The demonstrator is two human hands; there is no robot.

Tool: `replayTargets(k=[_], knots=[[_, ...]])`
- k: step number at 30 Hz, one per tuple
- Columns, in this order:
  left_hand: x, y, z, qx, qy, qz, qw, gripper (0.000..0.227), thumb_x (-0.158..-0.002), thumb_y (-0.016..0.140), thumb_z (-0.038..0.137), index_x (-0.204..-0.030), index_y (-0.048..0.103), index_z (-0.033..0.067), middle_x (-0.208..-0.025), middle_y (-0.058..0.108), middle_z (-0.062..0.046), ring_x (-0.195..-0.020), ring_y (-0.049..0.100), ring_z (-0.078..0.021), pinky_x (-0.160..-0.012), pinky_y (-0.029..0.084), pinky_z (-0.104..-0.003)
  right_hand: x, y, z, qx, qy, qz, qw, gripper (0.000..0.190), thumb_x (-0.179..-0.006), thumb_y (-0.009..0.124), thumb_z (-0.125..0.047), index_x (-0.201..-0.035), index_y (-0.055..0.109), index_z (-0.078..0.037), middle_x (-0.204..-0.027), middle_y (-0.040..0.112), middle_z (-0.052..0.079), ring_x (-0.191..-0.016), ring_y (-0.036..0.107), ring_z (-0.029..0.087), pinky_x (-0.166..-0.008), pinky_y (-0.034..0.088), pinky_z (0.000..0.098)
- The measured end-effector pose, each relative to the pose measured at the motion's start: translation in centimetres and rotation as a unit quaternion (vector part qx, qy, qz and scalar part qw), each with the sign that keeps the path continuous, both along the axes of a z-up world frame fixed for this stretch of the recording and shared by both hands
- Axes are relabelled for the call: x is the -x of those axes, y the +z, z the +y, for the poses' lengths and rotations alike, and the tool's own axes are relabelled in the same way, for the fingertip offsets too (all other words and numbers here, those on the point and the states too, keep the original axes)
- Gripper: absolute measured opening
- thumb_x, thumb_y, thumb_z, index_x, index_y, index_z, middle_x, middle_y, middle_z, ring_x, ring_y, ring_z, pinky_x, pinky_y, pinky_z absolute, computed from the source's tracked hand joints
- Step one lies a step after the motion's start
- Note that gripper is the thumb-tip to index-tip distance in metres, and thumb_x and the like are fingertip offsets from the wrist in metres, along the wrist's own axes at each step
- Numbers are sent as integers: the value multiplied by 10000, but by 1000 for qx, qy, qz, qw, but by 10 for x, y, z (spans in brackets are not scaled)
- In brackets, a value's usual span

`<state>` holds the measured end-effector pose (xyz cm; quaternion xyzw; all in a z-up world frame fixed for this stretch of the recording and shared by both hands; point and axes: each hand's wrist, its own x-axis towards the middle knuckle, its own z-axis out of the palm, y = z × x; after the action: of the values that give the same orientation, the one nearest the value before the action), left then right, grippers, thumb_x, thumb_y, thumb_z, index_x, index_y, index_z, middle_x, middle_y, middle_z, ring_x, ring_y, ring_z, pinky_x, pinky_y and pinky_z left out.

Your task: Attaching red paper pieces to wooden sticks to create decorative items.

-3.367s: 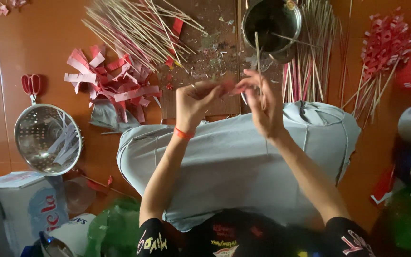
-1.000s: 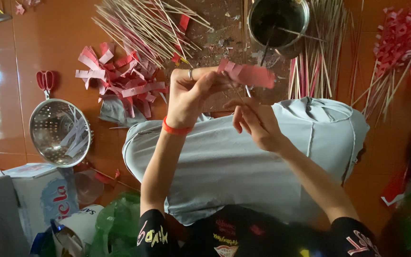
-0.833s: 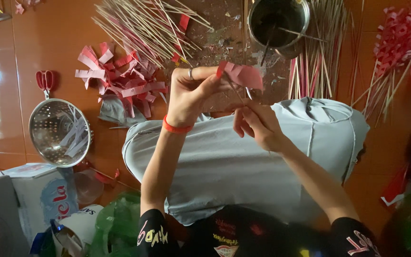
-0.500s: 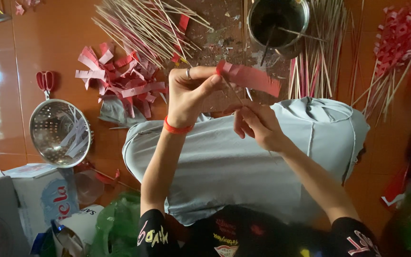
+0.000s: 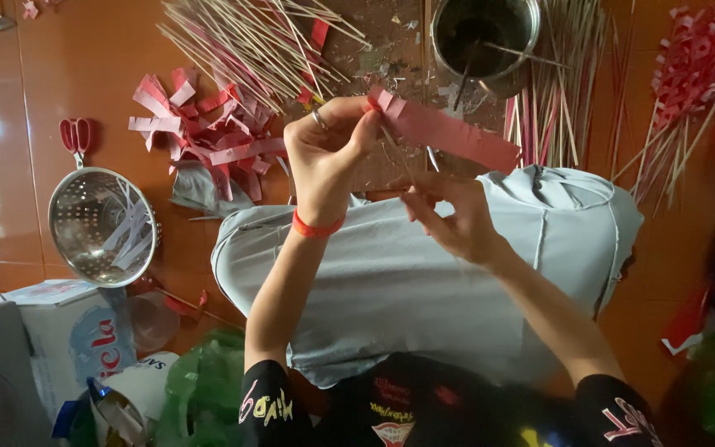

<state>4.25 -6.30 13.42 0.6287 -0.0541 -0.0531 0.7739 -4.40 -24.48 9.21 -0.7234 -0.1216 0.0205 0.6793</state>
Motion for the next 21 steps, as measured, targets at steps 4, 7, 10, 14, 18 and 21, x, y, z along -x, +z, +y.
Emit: replayTargets(k=[4, 7, 10, 14, 18, 21], knots=[[-1, -1, 1, -6, -5, -5, 1000, 98, -1019, 709, 8, -1081, 748, -57, -942, 711, 10, -850, 609, -38, -762, 505, -196, -1, 17, 5, 48, -36, -7, 998, 150, -1077, 546, -124, -1090, 667, -36, -692, 641, 20, -521, 538, 54, -473, 433, 225], [-2, -2, 2, 44, -26, 8, 999, 110, -1005, 707, 9, -1094, 735, -50, -984, 740, -5, -897, 661, -55, -839, 553, -215, 0, 12, 2, 46, -29, 16, 998, 265, -1073, 503, -103, -1247, 670, 5, -657, 642, 13, -457, 512, 54, -415, 408, 223], [-2, -6, 3, 67, -31, 9, 997, 118, -1020, 711, 2, -1115, 743, -61, -989, 730, -10, -888, 629, -52, -806, 517, -212, 5, -10, -1, 53, -10, 1, 999, 210, -1103, 488, -98, -1188, 661, -15, -680, 674, 7, -450, 528, 55, -418, 405, 221], [-2, -12, 2, 59, -37, 10, 998, 114, -1009, 706, 11, -1095, 741, -55, -972, 739, -7, -877, 650, -59, -800, 547, -226, 8, -14, -4, 37, 6, 14, 999, 205, -1119, 492, -116, -1159, 674, -31, -720, 706, 18, -464, 556, 53, -421, 419, 220], [-7, -21, 4, 3, -12, 6, 1000, 137, -992, 722, 58, -1058, 762, -55, -918, 731, -10, -828, 643, -63, -733, 546, -238, -2, 1, -4, 59, -1, 67, 996, 299, -1069, 488, -147, -1255, 682, -16, -680, 686, 7, -458, 536, 41, -436, 425, 209], [-9, -20, 1, 6, -32, -51, 998, 189, -1010, 695, 85, -1120, 747, -60, -995, 755, -23, -920, 665, -66, -840, 574, -247, 6, -11, -6, 60, -81, 34, 994, 255, -1046, 604, -173, -1209, 687, 4, -708, 677, 14, -511, 529, 51, -486, 437, 213]])
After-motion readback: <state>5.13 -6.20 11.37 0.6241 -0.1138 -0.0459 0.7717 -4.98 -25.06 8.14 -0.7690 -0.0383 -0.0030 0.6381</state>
